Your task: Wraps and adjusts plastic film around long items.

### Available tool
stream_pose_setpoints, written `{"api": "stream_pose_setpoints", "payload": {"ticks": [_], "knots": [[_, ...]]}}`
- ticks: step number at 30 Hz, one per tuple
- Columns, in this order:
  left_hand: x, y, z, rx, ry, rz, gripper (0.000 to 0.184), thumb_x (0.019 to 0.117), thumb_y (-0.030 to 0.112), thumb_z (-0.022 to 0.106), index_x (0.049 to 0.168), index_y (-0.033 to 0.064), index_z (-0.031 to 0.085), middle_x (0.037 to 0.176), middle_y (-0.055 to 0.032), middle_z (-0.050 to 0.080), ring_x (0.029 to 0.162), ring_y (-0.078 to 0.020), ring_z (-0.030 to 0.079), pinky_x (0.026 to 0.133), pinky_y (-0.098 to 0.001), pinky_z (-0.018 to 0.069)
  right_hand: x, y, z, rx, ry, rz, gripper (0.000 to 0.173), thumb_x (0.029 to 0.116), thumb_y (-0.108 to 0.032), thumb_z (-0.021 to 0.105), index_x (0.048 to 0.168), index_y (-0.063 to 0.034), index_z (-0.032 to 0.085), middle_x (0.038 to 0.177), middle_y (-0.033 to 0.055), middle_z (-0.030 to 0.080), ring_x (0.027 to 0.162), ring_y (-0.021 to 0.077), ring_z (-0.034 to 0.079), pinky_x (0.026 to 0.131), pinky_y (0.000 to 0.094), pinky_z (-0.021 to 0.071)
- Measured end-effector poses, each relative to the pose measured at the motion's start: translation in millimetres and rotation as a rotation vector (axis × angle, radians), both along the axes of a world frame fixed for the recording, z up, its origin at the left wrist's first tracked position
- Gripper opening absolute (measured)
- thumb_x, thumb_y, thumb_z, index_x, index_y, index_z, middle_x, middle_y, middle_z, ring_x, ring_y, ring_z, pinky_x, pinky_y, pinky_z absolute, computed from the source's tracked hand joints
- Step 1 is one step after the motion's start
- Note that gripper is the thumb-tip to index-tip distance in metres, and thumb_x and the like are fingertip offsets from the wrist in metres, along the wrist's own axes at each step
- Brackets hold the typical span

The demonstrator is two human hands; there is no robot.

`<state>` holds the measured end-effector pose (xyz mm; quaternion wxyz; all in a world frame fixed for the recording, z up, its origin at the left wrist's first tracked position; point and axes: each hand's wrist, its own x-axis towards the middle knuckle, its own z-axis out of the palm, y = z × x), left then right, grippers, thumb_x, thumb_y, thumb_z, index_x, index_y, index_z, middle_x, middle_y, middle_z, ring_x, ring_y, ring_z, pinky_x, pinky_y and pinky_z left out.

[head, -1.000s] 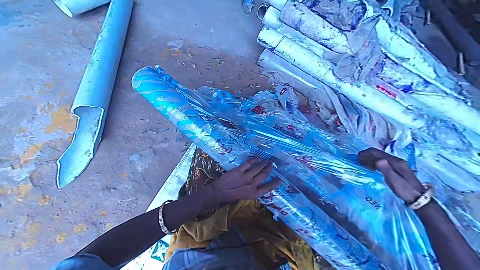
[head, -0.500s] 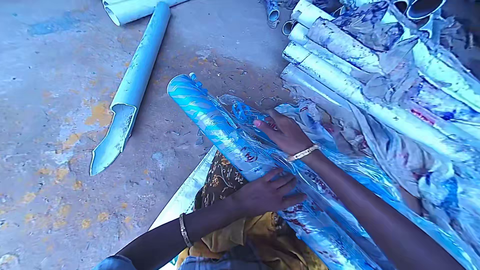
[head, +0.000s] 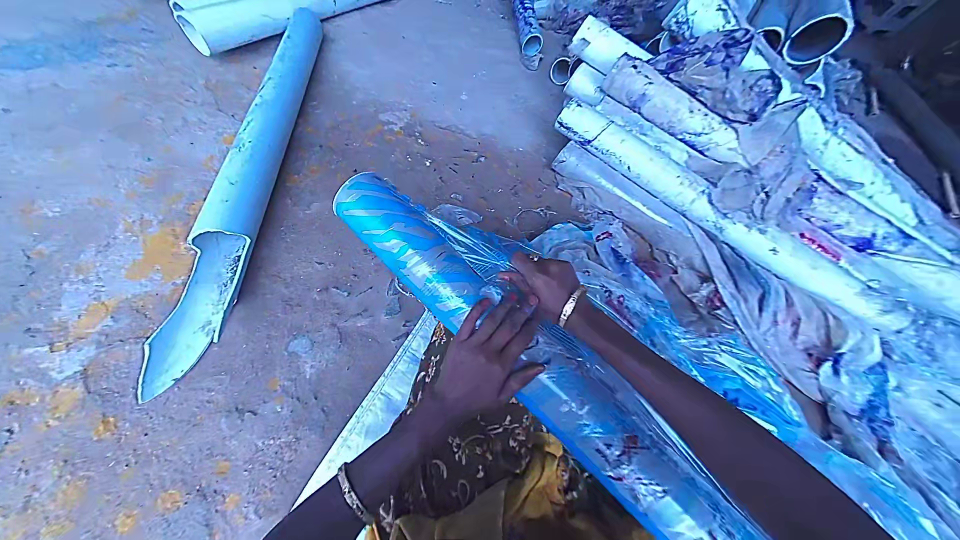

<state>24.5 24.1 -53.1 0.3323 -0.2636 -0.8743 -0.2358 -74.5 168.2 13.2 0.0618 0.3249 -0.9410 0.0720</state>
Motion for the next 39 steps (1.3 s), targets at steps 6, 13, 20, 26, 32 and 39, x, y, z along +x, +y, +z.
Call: {"api": "stream_pose_setpoints", "payload": {"ticks": [6, 13, 20, 26, 32, 39], "knots": [[45, -2, -20, 0.143, 0.027, 0.168, 0.044, 0.109, 0.037, 0.03, 0.12, 0.0151, 0.067, 0.131, -0.0043, 0.069, 0.134, -0.0209, 0.053, 0.115, -0.0383, 0.025, -39, 23, -33, 0.001, 0.023, -0.031, 0.034, 0.1031, -0.023, 0.06, 0.106, 0.0094, 0.068, 0.069, 0.0261, 0.065, 0.064, 0.0476, 0.069, 0.057, 0.0586, 0.0534], [84, -16, -34, 0.078, -0.052, 0.22, 0.039, 0.1082, 0.038, 0.032, 0.128, 0.0182, 0.059, 0.147, -0.0004, 0.058, 0.143, -0.0184, 0.042, 0.117, -0.0384, 0.0208, -55, 28, -63, 0.171, -0.4, -0.292, 0.044, 0.1111, -0.03, 0.044, 0.122, 0.0091, 0.062, 0.095, 0.0324, 0.068, 0.096, 0.0523, 0.068, 0.086, 0.0632, 0.0498], [27, 0, 55, 0.119, -0.072, 0.062, 0.032, 0.0981, 0.031, 0.053, 0.088, 0.0116, 0.076, 0.09, -0.0048, 0.076, 0.094, -0.0241, 0.073, 0.1, -0.0453, 0.0479, -45, 26, -21, 0.164, -0.236, -0.275, 0.044, 0.1099, -0.033, 0.048, 0.115, 0.0082, 0.064, 0.087, 0.0303, 0.067, 0.086, 0.0515, 0.068, 0.075, 0.0632, 0.0512], [11, 40, 80, -0.44, -0.885, -0.365, 0.088, 0.099, 0.069, 0.042, 0.151, -0.0023, 0.044, 0.161, -0.021, 0.038, 0.15, -0.0393, 0.034, 0.119, -0.054, 0.0289, -45, 29, -28, 0.182, -0.231, -0.285, 0.046, 0.11, -0.034, 0.047, 0.116, 0.0078, 0.063, 0.09, 0.03, 0.068, 0.089, 0.0509, 0.069, 0.077, 0.0629, 0.0522], [71, 17, 15, -0.103, -0.216, -0.074, 0.062, 0.0961, 0.063, 0.046, 0.102, 0.0091, 0.077, 0.11, -0.0083, 0.077, 0.109, -0.0258, 0.072, 0.1, -0.0417, 0.052, -41, 26, -49, 0.093, -0.27, -0.202, 0.048, 0.1108, -0.032, 0.044, 0.119, 0.0118, 0.062, 0.093, 0.0338, 0.068, 0.092, 0.0551, 0.068, 0.08, 0.0659, 0.0514], [130, -3, -11, 0.008, -0.234, 0.051, 0.046, 0.1074, 0.046, 0.034, 0.125, 0.0181, 0.067, 0.136, -0.0038, 0.067, 0.137, -0.018, 0.051, 0.116, -0.0371, 0.0248, -44, 29, -62, 0.099, -0.284, -0.215, 0.053, 0.1097, -0.038, 0.045, 0.117, 0.0119, 0.062, 0.095, 0.0349, 0.068, 0.094, 0.0567, 0.067, 0.08, 0.0679, 0.0501]]}}
